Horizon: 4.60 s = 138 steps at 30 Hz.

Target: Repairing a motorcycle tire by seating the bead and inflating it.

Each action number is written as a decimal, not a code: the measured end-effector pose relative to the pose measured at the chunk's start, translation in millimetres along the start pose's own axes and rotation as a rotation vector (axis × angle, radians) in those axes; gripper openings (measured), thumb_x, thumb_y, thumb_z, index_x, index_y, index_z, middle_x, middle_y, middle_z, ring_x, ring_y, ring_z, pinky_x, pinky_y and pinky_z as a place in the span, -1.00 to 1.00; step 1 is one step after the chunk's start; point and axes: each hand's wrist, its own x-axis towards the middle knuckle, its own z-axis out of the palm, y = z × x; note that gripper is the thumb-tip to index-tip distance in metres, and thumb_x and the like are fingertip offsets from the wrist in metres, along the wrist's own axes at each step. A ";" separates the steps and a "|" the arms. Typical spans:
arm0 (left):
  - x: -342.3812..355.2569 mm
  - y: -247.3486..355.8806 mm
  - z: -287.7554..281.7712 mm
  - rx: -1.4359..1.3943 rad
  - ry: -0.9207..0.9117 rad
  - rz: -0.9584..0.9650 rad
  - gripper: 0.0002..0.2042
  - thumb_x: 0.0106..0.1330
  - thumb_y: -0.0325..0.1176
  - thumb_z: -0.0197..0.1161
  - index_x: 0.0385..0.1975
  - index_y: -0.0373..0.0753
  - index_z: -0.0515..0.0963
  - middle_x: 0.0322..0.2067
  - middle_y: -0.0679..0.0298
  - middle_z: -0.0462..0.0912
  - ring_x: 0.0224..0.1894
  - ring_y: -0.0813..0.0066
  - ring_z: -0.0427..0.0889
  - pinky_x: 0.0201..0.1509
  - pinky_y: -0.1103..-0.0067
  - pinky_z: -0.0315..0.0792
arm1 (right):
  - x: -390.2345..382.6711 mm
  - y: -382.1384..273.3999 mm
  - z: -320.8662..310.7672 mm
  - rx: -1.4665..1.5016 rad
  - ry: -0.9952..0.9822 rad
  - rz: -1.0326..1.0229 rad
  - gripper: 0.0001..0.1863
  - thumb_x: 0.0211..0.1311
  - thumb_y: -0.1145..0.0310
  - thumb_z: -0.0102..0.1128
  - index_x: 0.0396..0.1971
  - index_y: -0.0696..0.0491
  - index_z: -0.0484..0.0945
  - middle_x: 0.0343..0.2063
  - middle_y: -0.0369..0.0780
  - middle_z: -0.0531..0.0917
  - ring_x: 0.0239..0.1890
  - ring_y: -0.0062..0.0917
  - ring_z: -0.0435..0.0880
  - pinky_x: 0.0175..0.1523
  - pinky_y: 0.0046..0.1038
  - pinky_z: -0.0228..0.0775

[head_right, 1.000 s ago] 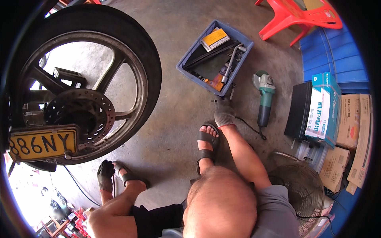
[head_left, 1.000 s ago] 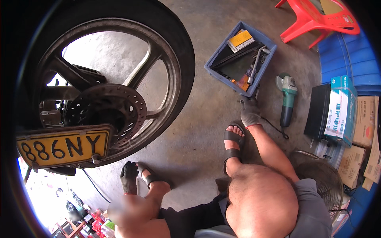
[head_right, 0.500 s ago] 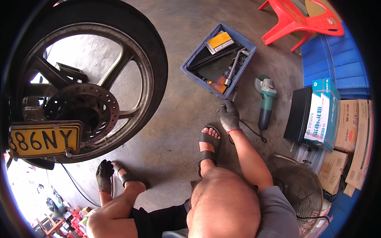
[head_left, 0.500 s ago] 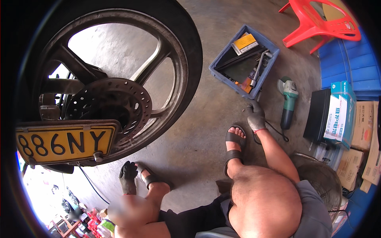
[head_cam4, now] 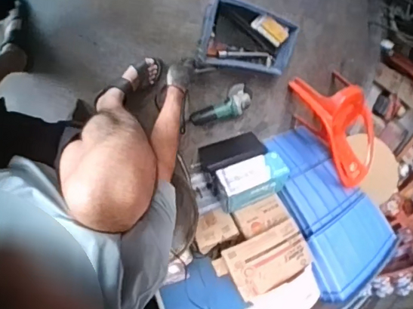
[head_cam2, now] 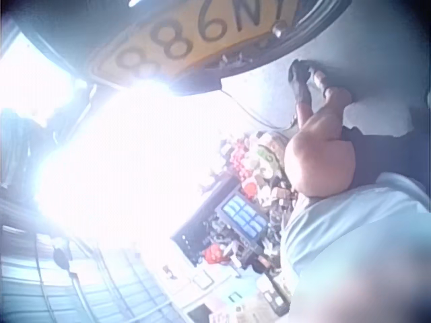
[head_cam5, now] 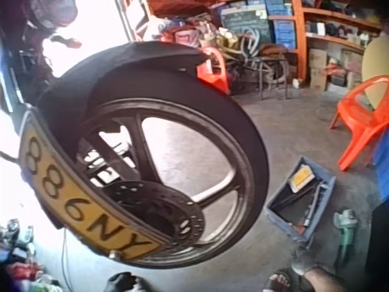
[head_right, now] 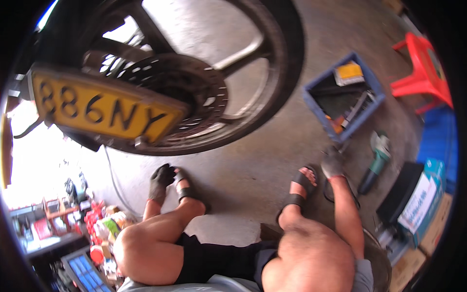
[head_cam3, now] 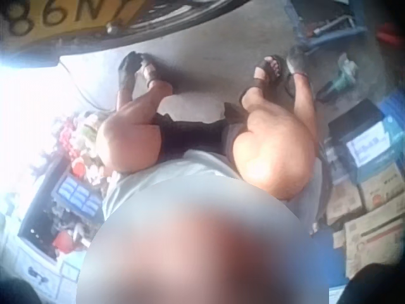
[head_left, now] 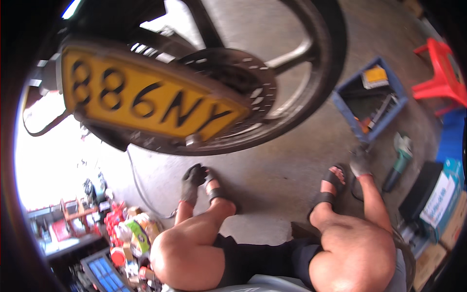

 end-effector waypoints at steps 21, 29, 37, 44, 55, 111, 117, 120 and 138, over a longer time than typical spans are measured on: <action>-31.9 70.1 19.9 0.072 -0.641 0.133 -0.70 0.32 -0.11 0.10 -0.28 -0.25 0.54 -0.42 0.35 0.59 -0.38 0.65 0.53 -0.28 0.65 0.44 | -48.8 -458.1 -83.5 0.088 -0.672 -0.767 -0.82 0.06 0.31 0.17 -0.45 0.12 0.49 -0.51 0.02 0.59 -0.37 -0.05 0.60 -0.27 -0.18 0.41; 0.3 27.3 0.6 0.212 -0.465 0.128 -0.78 0.24 -0.24 0.14 -0.37 -0.30 0.56 -0.52 0.29 0.61 -0.46 0.57 0.53 -0.32 0.58 0.41 | -68.2 -475.1 8.6 0.142 -0.548 -0.584 -0.83 0.09 0.34 0.13 -0.43 0.14 0.45 -0.52 0.06 0.57 -0.37 0.01 0.59 -0.31 -0.11 0.38; 21.9 -2.5 15.8 0.051 -0.531 -0.016 -0.73 0.34 -0.17 0.08 -0.37 -0.27 0.52 -0.59 0.35 0.53 -0.55 0.63 0.45 -0.46 0.62 0.35 | -73.0 -460.2 42.4 0.429 -0.487 -0.401 -0.90 0.12 0.47 0.15 -0.46 0.15 0.43 -0.58 -0.23 0.51 -0.54 -0.53 0.49 -0.37 -0.48 0.35; 25.8 -14.0 23.2 -0.224 -0.493 -0.030 -0.72 0.36 -0.12 0.07 -0.37 -0.24 0.48 -0.58 0.39 0.49 -0.57 0.66 0.41 -0.51 0.68 0.32 | -58.0 -451.6 66.8 0.776 -0.271 -0.081 -0.95 0.19 0.49 0.15 -0.42 0.09 0.45 -0.52 -0.43 0.45 -0.47 -0.76 0.35 -0.33 -0.66 0.24; 28.5 -17.1 8.1 -0.288 -0.402 -0.039 -0.75 0.36 -0.15 0.07 -0.29 -0.23 0.49 -0.54 0.40 0.51 -0.54 0.68 0.44 -0.46 0.71 0.33 | -4.4 -462.4 74.0 0.788 -0.165 -0.254 -0.96 0.21 0.55 0.08 -0.34 0.13 0.44 -0.45 -0.35 0.49 -0.40 -0.73 0.43 -0.23 -0.66 0.32; 33.8 -19.4 3.8 -0.316 -0.368 -0.048 -0.72 0.37 -0.11 0.07 -0.25 -0.22 0.48 -0.51 0.39 0.53 -0.53 0.69 0.45 -0.47 0.73 0.33 | 14.3 -459.0 74.9 0.935 -0.186 -0.120 -0.73 0.06 0.64 0.22 -0.18 0.18 0.54 -0.22 -0.22 0.60 -0.18 -0.57 0.56 -0.01 -0.53 0.40; 31.5 -16.3 1.6 -0.309 -0.363 -0.055 -0.71 0.37 -0.10 0.07 -0.25 -0.22 0.48 -0.51 0.40 0.52 -0.53 0.69 0.44 -0.47 0.73 0.32 | 16.5 -459.3 72.2 0.762 -0.171 -0.306 -0.74 0.09 0.62 0.21 -0.17 0.18 0.53 -0.25 -0.22 0.60 -0.23 -0.58 0.58 -0.08 -0.56 0.41; 30.5 -13.7 0.4 -0.296 -0.363 -0.052 -0.72 0.37 -0.10 0.06 -0.25 -0.22 0.48 -0.51 0.40 0.52 -0.53 0.69 0.44 -0.47 0.73 0.32 | 18.3 -456.0 69.5 0.776 -0.266 -0.283 -0.76 0.11 0.57 0.22 -0.18 0.18 0.52 -0.26 -0.24 0.61 -0.23 -0.55 0.58 -0.05 -0.53 0.40; 18.4 -8.1 -16.6 0.096 -0.245 -0.007 -0.70 0.29 0.04 0.05 -0.19 0.00 0.53 -0.49 0.51 0.54 -0.42 0.61 0.46 -0.17 0.59 0.31 | 26.1 -454.9 69.1 0.536 -0.243 -0.363 -0.85 0.30 0.36 0.02 -0.25 0.11 0.48 -0.29 -0.27 0.53 -0.26 -0.63 0.48 -0.17 -0.53 0.35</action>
